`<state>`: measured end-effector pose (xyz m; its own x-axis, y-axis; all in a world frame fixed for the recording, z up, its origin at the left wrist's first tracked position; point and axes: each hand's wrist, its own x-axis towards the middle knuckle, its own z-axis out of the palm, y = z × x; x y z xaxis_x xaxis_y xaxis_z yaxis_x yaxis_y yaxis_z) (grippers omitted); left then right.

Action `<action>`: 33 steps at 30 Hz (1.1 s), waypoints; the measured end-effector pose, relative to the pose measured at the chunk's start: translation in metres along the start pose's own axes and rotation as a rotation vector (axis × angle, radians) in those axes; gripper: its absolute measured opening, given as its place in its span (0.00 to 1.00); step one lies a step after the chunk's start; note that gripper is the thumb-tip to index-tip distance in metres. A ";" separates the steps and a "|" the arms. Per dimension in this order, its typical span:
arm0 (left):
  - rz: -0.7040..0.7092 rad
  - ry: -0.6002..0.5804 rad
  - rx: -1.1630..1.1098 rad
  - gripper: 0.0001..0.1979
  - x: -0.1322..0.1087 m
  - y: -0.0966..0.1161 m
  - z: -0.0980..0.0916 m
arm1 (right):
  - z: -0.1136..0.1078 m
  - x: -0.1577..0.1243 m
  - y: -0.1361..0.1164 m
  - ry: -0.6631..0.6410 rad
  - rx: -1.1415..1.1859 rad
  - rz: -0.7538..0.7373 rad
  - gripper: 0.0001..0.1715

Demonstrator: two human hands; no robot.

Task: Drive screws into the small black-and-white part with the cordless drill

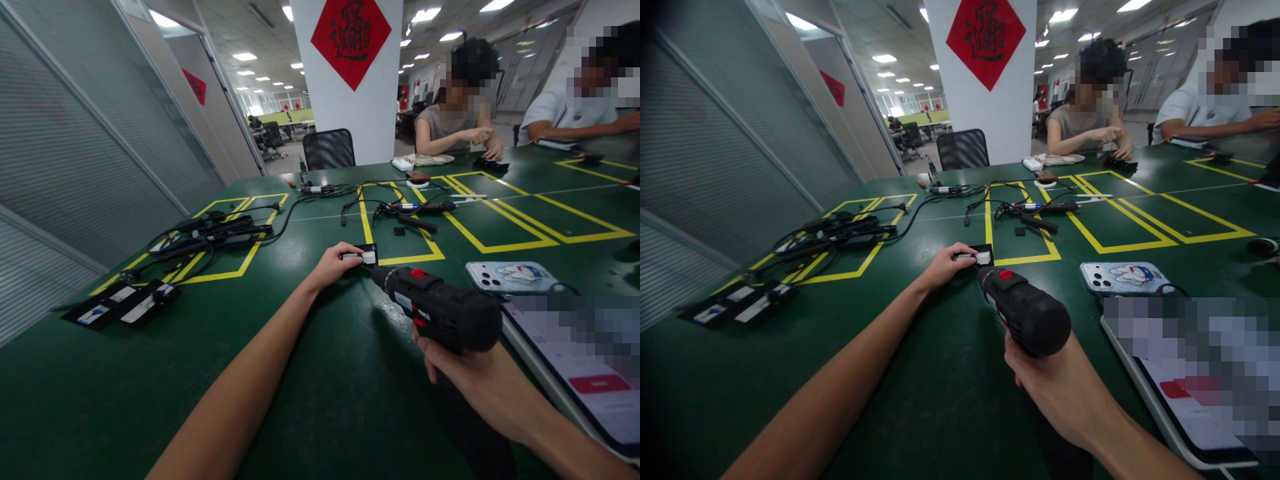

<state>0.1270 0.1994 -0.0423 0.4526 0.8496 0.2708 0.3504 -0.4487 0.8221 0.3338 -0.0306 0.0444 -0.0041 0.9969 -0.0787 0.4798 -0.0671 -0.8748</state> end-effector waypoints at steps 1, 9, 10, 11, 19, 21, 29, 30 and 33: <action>-0.001 0.002 0.000 0.13 0.000 0.000 0.000 | 0.000 0.000 0.000 0.005 0.003 -0.008 0.15; 0.013 0.024 -0.008 0.12 0.000 0.001 0.001 | 0.002 0.000 0.002 0.019 -0.012 0.020 0.18; 0.013 0.028 -0.008 0.12 0.000 0.001 0.002 | 0.002 0.000 0.002 0.021 -0.017 0.027 0.18; 0.013 0.033 -0.009 0.12 0.000 0.001 0.002 | 0.002 0.000 0.002 0.022 -0.021 0.031 0.19; 0.001 0.059 -0.014 0.10 0.001 0.002 0.003 | 0.001 0.000 0.001 0.022 -0.044 0.029 0.20; 0.001 0.062 -0.013 0.10 0.001 0.002 0.003 | 0.001 0.000 0.002 0.010 -0.054 0.021 0.21; -0.011 0.064 0.008 0.11 -0.001 0.006 0.003 | -0.002 0.000 -0.003 0.007 -0.080 -0.006 0.21; -0.012 0.061 0.009 0.11 -0.001 0.007 0.003 | -0.002 -0.001 -0.004 0.003 -0.081 -0.001 0.20; -0.013 0.056 0.015 0.11 -0.002 0.010 0.002 | -0.002 -0.001 -0.005 -0.006 -0.079 0.012 0.20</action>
<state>0.1315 0.1923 -0.0359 0.4017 0.8692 0.2884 0.3686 -0.4418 0.8179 0.3335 -0.0309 0.0498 -0.0028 0.9958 -0.0916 0.5472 -0.0751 -0.8336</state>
